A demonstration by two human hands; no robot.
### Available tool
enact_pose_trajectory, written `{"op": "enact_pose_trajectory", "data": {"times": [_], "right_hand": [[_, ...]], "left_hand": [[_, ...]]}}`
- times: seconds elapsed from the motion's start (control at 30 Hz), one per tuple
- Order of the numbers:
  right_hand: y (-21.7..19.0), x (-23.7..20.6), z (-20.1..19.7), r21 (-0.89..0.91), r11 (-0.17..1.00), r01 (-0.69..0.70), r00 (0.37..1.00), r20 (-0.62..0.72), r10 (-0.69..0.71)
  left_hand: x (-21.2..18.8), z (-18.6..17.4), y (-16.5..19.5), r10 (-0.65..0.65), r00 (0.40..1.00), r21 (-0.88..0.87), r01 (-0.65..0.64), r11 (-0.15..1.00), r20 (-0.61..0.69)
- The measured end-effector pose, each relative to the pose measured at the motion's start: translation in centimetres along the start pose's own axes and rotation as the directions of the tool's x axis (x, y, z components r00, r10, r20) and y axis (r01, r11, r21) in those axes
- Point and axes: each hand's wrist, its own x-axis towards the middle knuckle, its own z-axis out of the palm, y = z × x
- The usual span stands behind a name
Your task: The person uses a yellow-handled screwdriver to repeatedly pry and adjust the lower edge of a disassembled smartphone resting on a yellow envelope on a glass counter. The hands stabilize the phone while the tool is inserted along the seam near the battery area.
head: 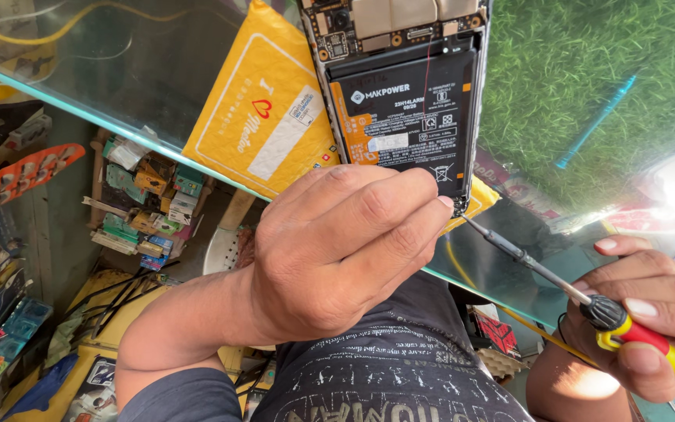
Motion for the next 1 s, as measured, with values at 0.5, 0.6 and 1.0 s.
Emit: {"op": "enact_pose_trajectory", "data": {"times": [0.5,0.6,1.0], "right_hand": [[0.7,-0.7,-0.1,-0.06,0.996,-0.065,0.991,-0.117,0.058],[1.5,-1.3,-1.2,0.041,0.995,-0.09,0.979,-0.177,0.096],[3.9,-3.5,-6.3,0.559,0.826,-0.071,0.973,-0.143,0.18]], "left_hand": [[-0.1,0.1,-0.5,0.015,1.0,-0.024,-0.015,1.0,-0.008],[-0.1,0.0,-0.5,0.02,1.0,-0.013,-0.02,1.0,0.0],[0.1,-0.1,-0.3,0.012,1.0,-0.028,-0.013,1.0,-0.02]]}}
